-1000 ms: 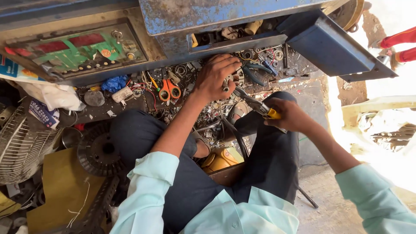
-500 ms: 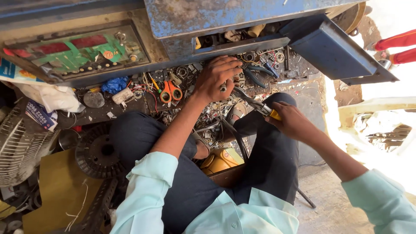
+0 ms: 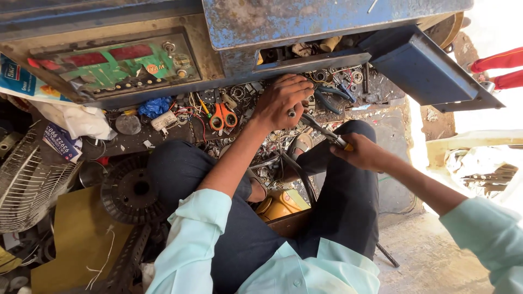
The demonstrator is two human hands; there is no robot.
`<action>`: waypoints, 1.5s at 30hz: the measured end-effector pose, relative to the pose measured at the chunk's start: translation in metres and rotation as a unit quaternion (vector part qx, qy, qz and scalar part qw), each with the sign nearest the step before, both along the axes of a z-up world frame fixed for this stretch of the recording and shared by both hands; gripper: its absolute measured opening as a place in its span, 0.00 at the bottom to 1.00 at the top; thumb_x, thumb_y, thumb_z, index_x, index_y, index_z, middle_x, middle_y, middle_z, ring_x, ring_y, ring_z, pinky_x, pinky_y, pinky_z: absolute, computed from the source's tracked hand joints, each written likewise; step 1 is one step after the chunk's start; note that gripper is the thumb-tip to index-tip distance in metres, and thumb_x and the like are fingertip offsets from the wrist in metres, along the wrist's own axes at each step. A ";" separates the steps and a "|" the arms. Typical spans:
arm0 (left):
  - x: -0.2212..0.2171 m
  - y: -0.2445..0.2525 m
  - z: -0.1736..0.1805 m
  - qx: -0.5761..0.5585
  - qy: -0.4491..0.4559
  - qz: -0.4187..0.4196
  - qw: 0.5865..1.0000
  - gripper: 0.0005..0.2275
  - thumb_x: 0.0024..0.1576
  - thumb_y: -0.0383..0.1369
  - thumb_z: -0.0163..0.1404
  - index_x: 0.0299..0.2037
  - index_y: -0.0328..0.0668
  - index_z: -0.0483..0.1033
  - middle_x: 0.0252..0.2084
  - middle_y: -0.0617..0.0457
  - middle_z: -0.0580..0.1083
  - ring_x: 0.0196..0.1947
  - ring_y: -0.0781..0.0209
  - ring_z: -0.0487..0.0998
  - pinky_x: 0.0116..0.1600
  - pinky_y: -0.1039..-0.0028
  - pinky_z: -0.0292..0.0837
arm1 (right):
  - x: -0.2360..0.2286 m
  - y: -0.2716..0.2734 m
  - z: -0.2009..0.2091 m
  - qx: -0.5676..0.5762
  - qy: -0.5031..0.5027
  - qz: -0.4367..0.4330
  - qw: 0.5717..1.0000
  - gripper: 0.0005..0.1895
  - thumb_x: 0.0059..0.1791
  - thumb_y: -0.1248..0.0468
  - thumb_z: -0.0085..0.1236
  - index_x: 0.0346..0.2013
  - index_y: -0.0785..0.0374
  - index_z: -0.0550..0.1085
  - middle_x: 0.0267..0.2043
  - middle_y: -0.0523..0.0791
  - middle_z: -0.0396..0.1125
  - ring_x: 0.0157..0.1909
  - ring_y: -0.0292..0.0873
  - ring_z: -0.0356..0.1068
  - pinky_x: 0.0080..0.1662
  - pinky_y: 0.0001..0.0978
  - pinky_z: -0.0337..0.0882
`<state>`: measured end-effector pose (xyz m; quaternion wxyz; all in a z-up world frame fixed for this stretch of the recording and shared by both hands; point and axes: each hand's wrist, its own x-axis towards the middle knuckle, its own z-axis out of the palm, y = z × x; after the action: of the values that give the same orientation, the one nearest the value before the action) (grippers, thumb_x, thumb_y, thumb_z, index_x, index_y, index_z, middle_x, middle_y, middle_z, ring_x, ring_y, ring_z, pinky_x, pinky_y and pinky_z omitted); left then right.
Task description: Repairing a ceiling fan motor stator by manipulating wires and using pliers.
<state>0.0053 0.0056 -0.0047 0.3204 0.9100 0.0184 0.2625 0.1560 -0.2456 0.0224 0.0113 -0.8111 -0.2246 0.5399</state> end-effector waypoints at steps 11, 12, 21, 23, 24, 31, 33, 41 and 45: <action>0.005 -0.007 -0.002 0.059 0.004 0.035 0.998 0.20 0.45 0.26 0.49 0.48 0.28 0.81 0.55 0.40 0.78 0.60 0.45 0.76 0.70 0.58 0.65 | -0.067 -0.008 -0.012 0.237 -0.311 0.027 0.920 0.20 0.50 0.45 0.60 0.36 0.61 0.75 0.28 0.56 0.71 0.37 0.64 0.71 0.40 0.56 0.70; 0.001 -0.011 -0.005 0.059 0.006 0.030 0.998 0.20 0.45 0.26 0.49 0.48 0.28 0.81 0.55 0.40 0.78 0.60 0.45 0.76 0.70 0.58 0.65 | -0.073 -0.010 -0.015 0.235 -0.310 0.021 0.921 0.20 0.50 0.45 0.60 0.36 0.61 0.75 0.28 0.56 0.71 0.37 0.64 0.71 0.40 0.56 0.70; 0.000 -0.006 -0.022 0.070 -0.027 0.084 0.994 0.20 0.49 0.28 0.49 0.53 0.35 0.79 0.57 0.41 0.78 0.61 0.44 0.75 0.72 0.54 0.62 | -0.073 -0.010 -0.033 0.266 -0.369 -0.010 0.890 0.13 0.45 0.54 0.61 0.38 0.56 0.76 0.29 0.54 0.72 0.37 0.63 0.72 0.40 0.57 0.70; 0.001 -0.013 -0.006 0.060 0.047 0.084 0.994 0.21 0.51 0.29 0.49 0.57 0.39 0.77 0.58 0.41 0.77 0.62 0.44 0.76 0.74 0.57 0.63 | -0.061 -0.013 -0.028 0.286 -0.342 -0.004 0.895 0.17 0.44 0.50 0.64 0.39 0.59 0.77 0.32 0.57 0.71 0.38 0.64 0.72 0.40 0.57 0.70; 0.001 -0.013 0.007 0.062 0.044 0.086 0.993 0.21 0.51 0.29 0.49 0.57 0.39 0.77 0.58 0.41 0.77 0.62 0.44 0.76 0.74 0.57 0.63 | -0.060 -0.014 -0.023 0.289 -0.345 -0.003 0.893 0.17 0.44 0.50 0.64 0.39 0.59 0.77 0.32 0.57 0.71 0.38 0.64 0.72 0.40 0.57 0.70; -0.057 -0.019 0.105 0.015 0.013 0.030 0.999 0.28 0.53 0.42 0.60 0.63 0.38 0.73 0.63 0.39 0.74 0.62 0.45 0.74 0.70 0.57 0.62 | -0.055 -0.010 -0.013 0.285 -0.272 -0.043 0.918 0.18 0.44 0.49 0.65 0.42 0.57 0.80 0.37 0.56 0.73 0.43 0.63 0.73 0.44 0.55 0.72; -0.083 -0.028 0.108 -0.034 -0.002 0.049 0.998 0.28 0.54 0.44 0.60 0.63 0.39 0.72 0.64 0.41 0.74 0.63 0.48 0.74 0.69 0.58 0.64 | -0.052 -0.013 -0.015 0.274 -0.251 -0.041 0.927 0.17 0.45 0.49 0.64 0.41 0.56 0.80 0.37 0.55 0.74 0.44 0.62 0.73 0.46 0.54 0.73; -0.125 -0.051 0.128 -0.713 -0.412 -0.057 0.564 0.29 0.68 0.56 0.38 0.63 0.37 0.71 0.56 0.46 0.76 0.56 0.51 0.75 0.61 0.60 0.70 | -0.046 -0.017 -0.021 0.330 -0.239 -0.059 0.911 0.21 0.42 0.52 0.67 0.47 0.53 0.79 0.38 0.56 0.74 0.43 0.62 0.73 0.44 0.55 0.72; -0.114 -0.054 0.108 -0.671 -0.392 -0.065 0.626 0.30 0.65 0.57 0.38 0.60 0.37 0.71 0.56 0.46 0.76 0.55 0.52 0.76 0.62 0.62 0.70 | -0.046 -0.016 -0.023 0.308 -0.231 -0.042 0.922 0.18 0.43 0.50 0.67 0.42 0.55 0.80 0.40 0.53 0.75 0.46 0.59 0.74 0.47 0.52 0.73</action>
<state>-0.1090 -0.0484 0.1033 0.8351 0.2533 0.0027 0.4883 0.1104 -0.2614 -0.0007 0.2306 -0.8784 -0.3422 0.2410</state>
